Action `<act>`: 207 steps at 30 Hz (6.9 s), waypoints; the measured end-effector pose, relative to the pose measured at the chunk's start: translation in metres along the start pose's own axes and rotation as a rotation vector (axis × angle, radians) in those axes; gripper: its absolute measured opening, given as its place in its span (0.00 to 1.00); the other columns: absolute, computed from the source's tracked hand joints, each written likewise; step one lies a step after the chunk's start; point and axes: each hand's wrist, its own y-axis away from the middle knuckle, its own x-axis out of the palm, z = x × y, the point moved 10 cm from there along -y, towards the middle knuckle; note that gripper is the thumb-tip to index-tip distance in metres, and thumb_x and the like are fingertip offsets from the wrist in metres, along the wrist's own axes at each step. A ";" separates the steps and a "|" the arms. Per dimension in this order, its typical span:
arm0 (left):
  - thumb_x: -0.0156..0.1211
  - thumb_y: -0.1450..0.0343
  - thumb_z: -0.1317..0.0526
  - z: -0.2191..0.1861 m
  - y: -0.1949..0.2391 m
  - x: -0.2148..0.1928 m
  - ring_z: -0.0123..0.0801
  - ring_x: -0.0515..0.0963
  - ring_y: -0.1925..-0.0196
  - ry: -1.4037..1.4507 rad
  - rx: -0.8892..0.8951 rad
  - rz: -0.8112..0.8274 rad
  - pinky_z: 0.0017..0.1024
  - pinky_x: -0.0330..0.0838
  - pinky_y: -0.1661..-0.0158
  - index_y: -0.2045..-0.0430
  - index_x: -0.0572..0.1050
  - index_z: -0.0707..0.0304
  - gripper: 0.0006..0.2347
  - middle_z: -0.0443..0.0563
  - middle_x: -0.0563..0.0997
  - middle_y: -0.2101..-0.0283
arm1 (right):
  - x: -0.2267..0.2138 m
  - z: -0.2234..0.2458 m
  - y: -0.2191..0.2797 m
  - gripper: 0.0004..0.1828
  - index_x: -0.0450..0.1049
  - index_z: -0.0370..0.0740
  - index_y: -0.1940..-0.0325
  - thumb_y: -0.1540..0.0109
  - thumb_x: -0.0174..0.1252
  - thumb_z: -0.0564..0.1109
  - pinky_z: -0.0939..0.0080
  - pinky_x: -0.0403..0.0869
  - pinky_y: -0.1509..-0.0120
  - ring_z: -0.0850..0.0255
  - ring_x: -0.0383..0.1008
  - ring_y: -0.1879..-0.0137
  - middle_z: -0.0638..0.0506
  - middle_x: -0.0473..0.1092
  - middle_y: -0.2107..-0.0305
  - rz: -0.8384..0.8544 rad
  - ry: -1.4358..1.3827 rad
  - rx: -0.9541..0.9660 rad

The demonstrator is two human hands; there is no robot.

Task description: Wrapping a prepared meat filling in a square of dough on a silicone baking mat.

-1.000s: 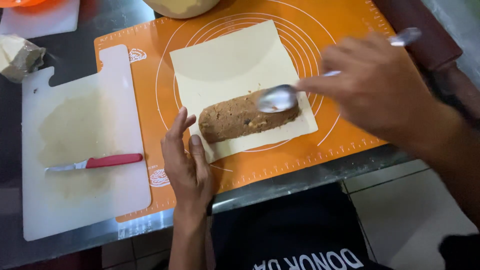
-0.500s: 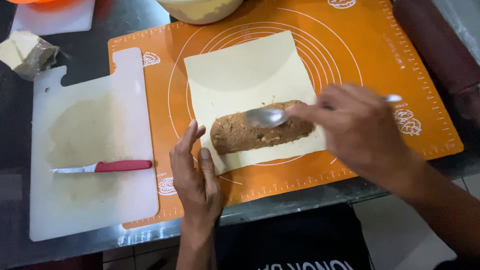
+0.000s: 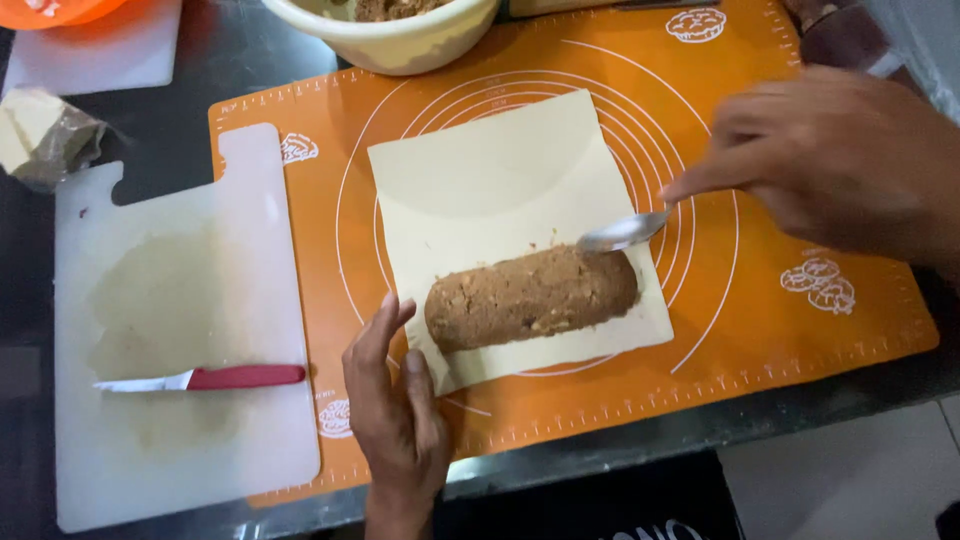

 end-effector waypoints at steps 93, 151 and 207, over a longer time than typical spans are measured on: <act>0.48 0.23 0.78 -0.009 0.005 -0.007 0.45 0.78 0.39 -0.002 0.144 -0.057 0.38 0.71 0.38 0.33 0.65 0.67 0.21 0.59 0.78 0.43 | -0.053 0.141 0.020 0.20 0.84 0.51 0.52 0.40 0.59 0.31 0.53 0.71 0.64 0.55 0.72 0.67 0.50 0.70 0.72 -0.364 0.014 0.059; 0.45 0.18 0.65 0.030 0.054 -0.038 0.31 0.75 0.41 0.347 -0.119 -0.214 0.31 0.68 0.42 0.33 0.64 0.67 0.16 0.57 0.78 0.44 | 0.011 0.143 0.119 0.22 0.80 0.45 0.42 0.39 0.58 0.31 0.55 0.73 0.63 0.54 0.75 0.64 0.50 0.70 0.66 -0.663 -0.241 0.554; 0.46 0.20 0.65 0.050 0.061 -0.036 0.32 0.75 0.43 0.328 -0.242 -0.294 0.30 0.68 0.41 0.35 0.64 0.68 0.17 0.57 0.78 0.45 | 0.012 0.104 0.088 0.21 0.82 0.49 0.49 0.42 0.63 0.31 0.50 0.67 0.48 0.55 0.72 0.57 0.54 0.72 0.64 -0.677 0.065 -0.027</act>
